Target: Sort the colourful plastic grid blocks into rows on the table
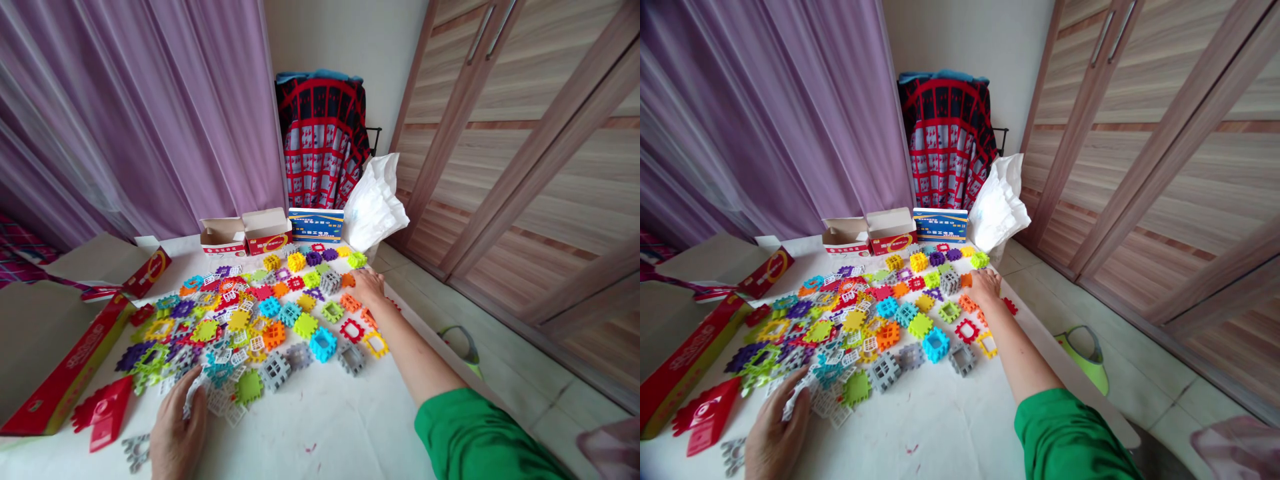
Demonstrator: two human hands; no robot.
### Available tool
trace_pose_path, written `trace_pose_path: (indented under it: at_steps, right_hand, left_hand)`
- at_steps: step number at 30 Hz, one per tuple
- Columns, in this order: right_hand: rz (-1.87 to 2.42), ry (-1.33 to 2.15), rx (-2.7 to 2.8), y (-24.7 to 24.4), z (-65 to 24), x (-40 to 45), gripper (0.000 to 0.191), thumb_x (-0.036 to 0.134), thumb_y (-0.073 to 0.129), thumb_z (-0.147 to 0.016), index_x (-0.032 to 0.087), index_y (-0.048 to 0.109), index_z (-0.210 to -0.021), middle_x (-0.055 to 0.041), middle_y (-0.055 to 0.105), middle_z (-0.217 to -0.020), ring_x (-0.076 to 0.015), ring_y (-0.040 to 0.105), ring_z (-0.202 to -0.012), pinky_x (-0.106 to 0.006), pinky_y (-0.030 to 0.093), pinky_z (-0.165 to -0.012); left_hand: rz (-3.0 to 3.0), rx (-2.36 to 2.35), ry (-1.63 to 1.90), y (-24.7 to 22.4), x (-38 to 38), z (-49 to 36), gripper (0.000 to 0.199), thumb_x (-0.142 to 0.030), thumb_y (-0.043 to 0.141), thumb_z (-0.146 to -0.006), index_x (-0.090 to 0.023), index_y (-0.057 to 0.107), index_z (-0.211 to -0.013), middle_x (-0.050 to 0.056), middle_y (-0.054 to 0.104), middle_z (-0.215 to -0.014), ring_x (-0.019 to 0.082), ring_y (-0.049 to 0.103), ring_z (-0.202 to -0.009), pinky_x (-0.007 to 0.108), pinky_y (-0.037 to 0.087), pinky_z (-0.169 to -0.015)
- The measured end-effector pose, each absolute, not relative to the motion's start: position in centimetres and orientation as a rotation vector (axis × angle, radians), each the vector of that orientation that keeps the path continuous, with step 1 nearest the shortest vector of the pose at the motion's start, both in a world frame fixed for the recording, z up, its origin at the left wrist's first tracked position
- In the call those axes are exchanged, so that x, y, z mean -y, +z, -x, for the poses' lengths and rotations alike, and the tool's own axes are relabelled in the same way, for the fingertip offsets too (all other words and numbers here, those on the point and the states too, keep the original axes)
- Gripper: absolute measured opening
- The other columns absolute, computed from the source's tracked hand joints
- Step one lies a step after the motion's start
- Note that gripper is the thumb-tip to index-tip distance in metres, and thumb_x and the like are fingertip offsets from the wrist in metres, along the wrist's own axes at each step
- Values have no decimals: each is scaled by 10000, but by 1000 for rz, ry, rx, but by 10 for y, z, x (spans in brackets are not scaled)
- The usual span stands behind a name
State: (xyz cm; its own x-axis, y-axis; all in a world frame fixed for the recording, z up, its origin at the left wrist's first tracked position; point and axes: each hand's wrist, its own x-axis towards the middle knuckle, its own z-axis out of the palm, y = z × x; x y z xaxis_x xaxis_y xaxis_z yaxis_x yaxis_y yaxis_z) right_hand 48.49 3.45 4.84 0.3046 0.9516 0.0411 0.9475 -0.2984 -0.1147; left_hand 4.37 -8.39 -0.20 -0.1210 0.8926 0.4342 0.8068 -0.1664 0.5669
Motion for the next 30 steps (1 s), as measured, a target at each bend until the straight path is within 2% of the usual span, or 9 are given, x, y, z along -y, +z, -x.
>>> trace_pose_path:
  at_steps: [4,7,13,19,26,30]
  right_hand:
    - [2193,86,1972,50,-481,-37,762,306,643,-725,215,410,-1444,-115,496,-1442,-287,409,-1296,-404,299,-1013]
    - [2113,126,2019,51,-477,-40,865,343,669,-700,203,340,-1487,-135,501,-1431,-303,441,-1269,-403,302,-1009]
    - [2128,118,2051,55,-474,-42,865,352,679,-708,210,337,-1490,-149,537,-1377,-323,454,-1252,-406,295,-995]
    - [2245,88,1958,60,-462,-39,829,510,657,-738,238,367,-1466,-145,606,-1279,-337,495,-1204,-431,298,-976]
    - [2369,63,1787,63,-441,-40,790,583,593,-789,177,397,-1438,-187,632,-1246,-345,542,-1175,-423,353,-941]
    - [2429,59,1773,64,-435,-43,709,541,567,-819,150,438,-1396,-204,651,-1205,-341,571,-1145,-433,371,-926]
  left_hand:
    - [-1998,-1954,1167,-1,83,-44,352,-451,485,-876,-259,632,-1130,76,705,-1088,232,658,-954,267,513,-578]
    - [-1987,-1948,1201,-1,83,-45,353,-456,485,-869,-254,633,-1117,75,711,-1066,234,661,-946,270,506,-570]
    - [-2008,-1939,1180,-2,84,-44,337,-444,487,-878,-264,628,-1126,64,714,-1067,231,666,-949,280,521,-616]
    - [-1979,-1918,1164,-4,85,-42,350,-435,496,-879,-270,626,-1158,72,701,-1102,227,663,-955,266,522,-597]
    - [-1999,-1912,1250,-22,79,-38,363,-463,479,-881,-282,638,-1153,68,713,-1062,244,666,-969,345,550,-778]
    - [-1998,-1897,1245,-19,81,-39,356,-452,489,-884,-268,630,-1155,73,712,-1076,245,664,-985,351,550,-798]
